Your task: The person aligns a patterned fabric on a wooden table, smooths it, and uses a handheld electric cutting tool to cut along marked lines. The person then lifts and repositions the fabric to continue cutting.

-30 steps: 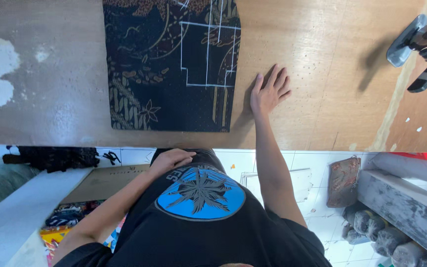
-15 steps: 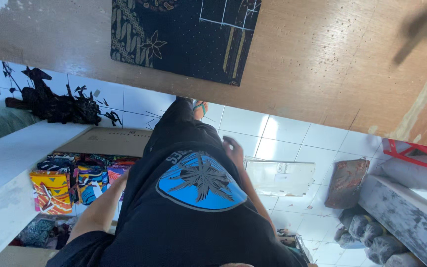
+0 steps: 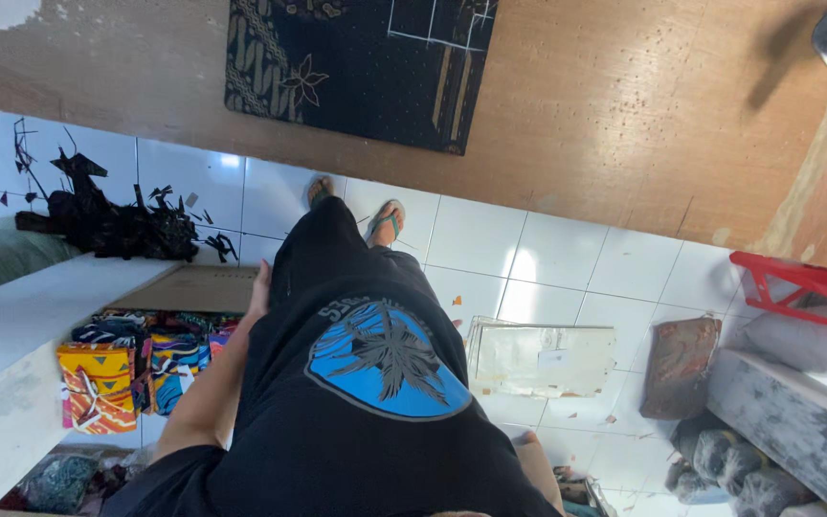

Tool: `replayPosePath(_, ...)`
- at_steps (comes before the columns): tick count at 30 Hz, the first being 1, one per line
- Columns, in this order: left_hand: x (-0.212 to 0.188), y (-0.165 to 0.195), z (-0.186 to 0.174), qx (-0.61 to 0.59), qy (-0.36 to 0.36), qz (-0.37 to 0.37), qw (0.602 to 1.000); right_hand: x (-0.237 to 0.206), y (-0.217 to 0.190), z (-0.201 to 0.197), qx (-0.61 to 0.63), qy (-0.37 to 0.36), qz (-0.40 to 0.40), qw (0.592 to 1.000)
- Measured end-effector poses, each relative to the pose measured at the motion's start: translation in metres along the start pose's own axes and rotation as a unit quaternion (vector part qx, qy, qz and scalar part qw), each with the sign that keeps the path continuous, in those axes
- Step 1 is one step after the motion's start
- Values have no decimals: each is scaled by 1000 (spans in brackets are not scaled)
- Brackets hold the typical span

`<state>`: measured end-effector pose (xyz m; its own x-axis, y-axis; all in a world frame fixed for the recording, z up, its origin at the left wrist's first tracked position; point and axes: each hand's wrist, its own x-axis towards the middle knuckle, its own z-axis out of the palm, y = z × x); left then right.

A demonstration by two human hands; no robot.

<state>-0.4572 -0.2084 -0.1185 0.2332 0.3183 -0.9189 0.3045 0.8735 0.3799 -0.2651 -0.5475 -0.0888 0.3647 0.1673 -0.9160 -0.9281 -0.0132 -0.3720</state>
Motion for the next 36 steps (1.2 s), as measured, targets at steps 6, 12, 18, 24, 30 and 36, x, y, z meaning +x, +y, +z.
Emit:
replayPosePath(6, -5, 121, -1, -125, -19, 80, 989, 37, -66, 71, 62, -56, -93, 992)
replayPosePath(12, -19, 175, -9, 163, -8, 315, 935, 31, -103, 177, -285, -47, -307, 907)
replayPosePath(18, -14, 132, -41, 282, 31, 275, 919, 4, -8, 278, -462, -77, -303, 830)
replayPosePath(24, 7, 149, -57, 275, -164, 406, 856, 5, 21, 276, -511, 12, -332, 792)
replayPosePath(30, 24, 240, -16, 460, -145, 543, 688, 9, -11, 239, -492, 107, -397, 767)
replayPosePath(36, 70, 292, 44, 567, -125, 654, 484, 43, -75, 227, -558, 150, -389, 718)
